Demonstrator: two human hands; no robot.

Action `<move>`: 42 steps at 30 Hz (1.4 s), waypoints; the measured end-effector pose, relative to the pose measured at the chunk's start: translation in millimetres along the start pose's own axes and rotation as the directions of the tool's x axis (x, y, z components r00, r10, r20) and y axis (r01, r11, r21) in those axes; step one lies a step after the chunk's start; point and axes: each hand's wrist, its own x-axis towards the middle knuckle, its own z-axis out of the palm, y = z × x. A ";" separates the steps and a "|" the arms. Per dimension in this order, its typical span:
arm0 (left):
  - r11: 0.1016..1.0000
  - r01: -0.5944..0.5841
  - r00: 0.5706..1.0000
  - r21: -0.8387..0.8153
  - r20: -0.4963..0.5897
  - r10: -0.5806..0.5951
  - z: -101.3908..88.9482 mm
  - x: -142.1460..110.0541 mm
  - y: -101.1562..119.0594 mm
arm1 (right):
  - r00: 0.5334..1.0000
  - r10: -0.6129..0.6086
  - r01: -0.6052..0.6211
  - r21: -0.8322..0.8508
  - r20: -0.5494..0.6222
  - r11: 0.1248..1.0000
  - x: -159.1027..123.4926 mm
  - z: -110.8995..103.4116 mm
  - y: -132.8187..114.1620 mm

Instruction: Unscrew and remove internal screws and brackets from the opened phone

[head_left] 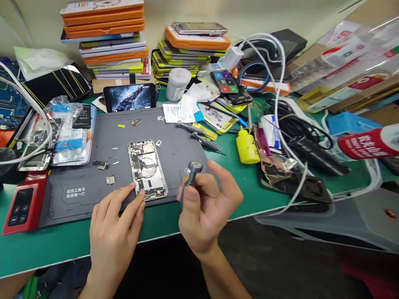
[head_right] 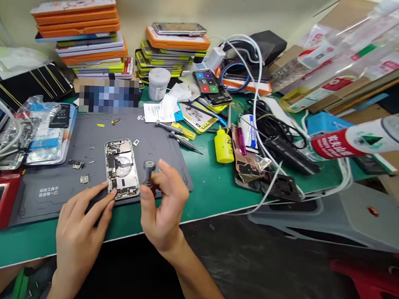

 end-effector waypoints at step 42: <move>0.999 0.035 0.999 -0.025 -0.002 -0.035 -1.2 -1.5 4.5 | 0.885 0.440 -0.458 0.450 0.151 0.767 0.5 -1.6 -16.2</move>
